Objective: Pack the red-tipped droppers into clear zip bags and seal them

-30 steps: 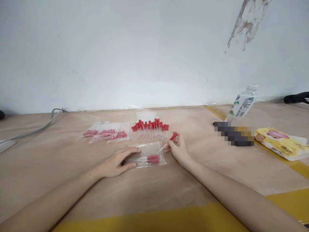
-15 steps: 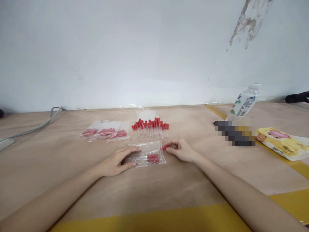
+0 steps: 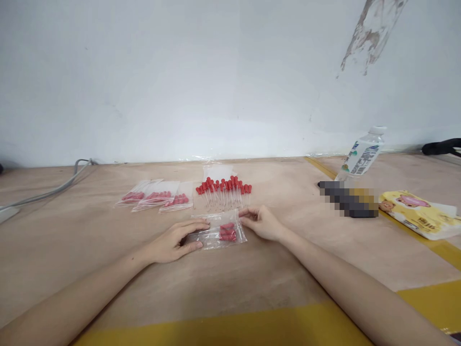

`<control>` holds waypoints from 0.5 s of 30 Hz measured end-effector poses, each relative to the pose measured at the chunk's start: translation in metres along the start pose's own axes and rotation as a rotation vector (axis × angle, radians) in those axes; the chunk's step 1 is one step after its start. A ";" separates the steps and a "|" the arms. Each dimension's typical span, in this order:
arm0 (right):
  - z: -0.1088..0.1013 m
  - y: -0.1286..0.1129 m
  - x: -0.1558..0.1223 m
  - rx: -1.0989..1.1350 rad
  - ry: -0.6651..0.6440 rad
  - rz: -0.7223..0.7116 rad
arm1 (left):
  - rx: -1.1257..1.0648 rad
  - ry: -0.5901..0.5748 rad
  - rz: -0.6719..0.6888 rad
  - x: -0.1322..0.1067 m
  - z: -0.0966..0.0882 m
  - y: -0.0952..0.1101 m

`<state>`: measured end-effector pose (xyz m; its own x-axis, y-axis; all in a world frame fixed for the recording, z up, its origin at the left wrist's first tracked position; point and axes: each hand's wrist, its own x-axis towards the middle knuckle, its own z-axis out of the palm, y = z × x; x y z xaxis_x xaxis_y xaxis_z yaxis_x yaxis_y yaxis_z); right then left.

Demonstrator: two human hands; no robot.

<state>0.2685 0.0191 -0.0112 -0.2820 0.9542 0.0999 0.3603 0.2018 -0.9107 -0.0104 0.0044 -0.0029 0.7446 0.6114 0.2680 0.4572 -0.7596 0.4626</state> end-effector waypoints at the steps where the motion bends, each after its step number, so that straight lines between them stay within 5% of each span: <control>1: -0.006 0.002 0.006 -0.030 0.079 0.022 | -0.002 0.002 0.007 0.000 0.000 -0.001; 6: -0.038 0.016 0.052 -0.285 0.451 0.181 | -0.026 0.024 0.034 0.000 0.002 -0.004; 15: -0.041 0.038 0.100 -0.284 0.491 0.257 | -0.014 0.021 0.026 0.000 0.002 -0.003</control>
<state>0.2905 0.1312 -0.0190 0.2628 0.9566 0.1262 0.6035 -0.0609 -0.7950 -0.0111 0.0067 -0.0060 0.7455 0.5963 0.2977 0.4309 -0.7720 0.4672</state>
